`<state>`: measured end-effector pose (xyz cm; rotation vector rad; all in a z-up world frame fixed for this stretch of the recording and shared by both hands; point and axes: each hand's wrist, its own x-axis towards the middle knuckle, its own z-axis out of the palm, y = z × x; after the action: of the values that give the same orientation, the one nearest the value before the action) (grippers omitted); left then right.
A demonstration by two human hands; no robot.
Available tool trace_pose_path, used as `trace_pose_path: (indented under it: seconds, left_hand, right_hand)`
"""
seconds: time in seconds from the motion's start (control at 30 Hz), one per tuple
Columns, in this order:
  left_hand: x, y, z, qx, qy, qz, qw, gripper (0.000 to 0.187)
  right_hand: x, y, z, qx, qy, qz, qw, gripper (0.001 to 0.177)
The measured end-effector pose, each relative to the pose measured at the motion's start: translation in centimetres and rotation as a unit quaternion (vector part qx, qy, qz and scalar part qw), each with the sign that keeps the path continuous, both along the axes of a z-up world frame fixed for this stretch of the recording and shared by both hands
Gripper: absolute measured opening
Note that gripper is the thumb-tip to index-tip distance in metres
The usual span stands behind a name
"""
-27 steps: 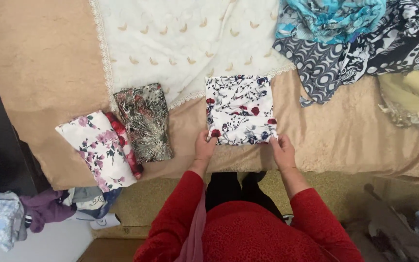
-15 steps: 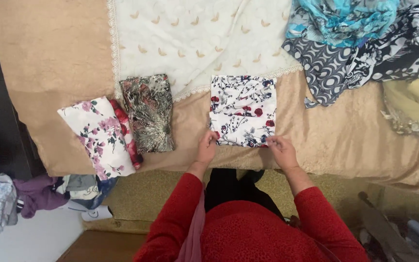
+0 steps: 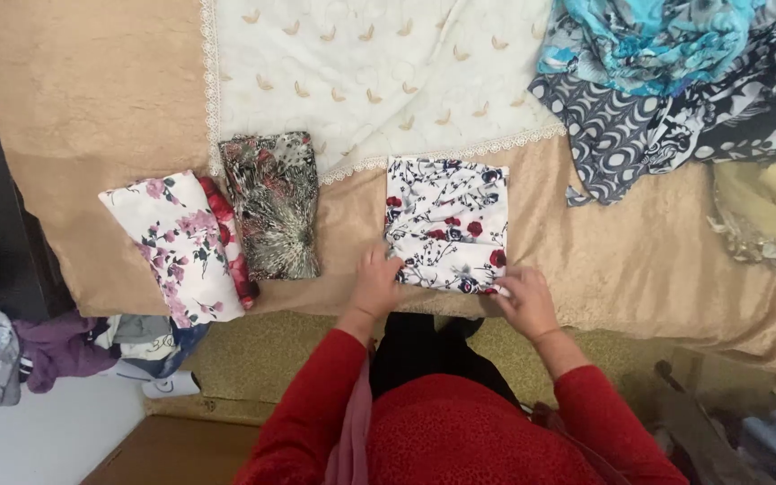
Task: The person folds several patterned garments one by one on a bed, smoothing and aligning each piece before placing it in a neat stack. The items include floral and abstract-patterned tops or scarves, handled by hand without tools.
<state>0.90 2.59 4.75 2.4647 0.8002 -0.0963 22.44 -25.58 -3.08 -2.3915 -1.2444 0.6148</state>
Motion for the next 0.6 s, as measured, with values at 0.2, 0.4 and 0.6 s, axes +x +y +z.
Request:
trace_pose_path:
  seconds: [0.2,0.4,0.6]
  left_hand:
    - [5.0,8.4,-1.3,-0.307,-0.025,0.098,0.946,0.053]
    - [10.8,10.5,-7.5,-0.362,0.045,0.242,0.899,0.070]
    - [11.7,8.9,-11.6,-0.380,0.124,0.328,0.856,0.095]
  right_hand:
    - [5.8,5.9,-1.5,-0.032,0.309,-0.178,0.934,0.037]
    - [8.6,12.0,-5.0,-0.029,0.413,-0.265,0.871,0.065]
    - [8.3,9.9,-14.1,-0.172,0.267,-0.343,0.884,0.074]
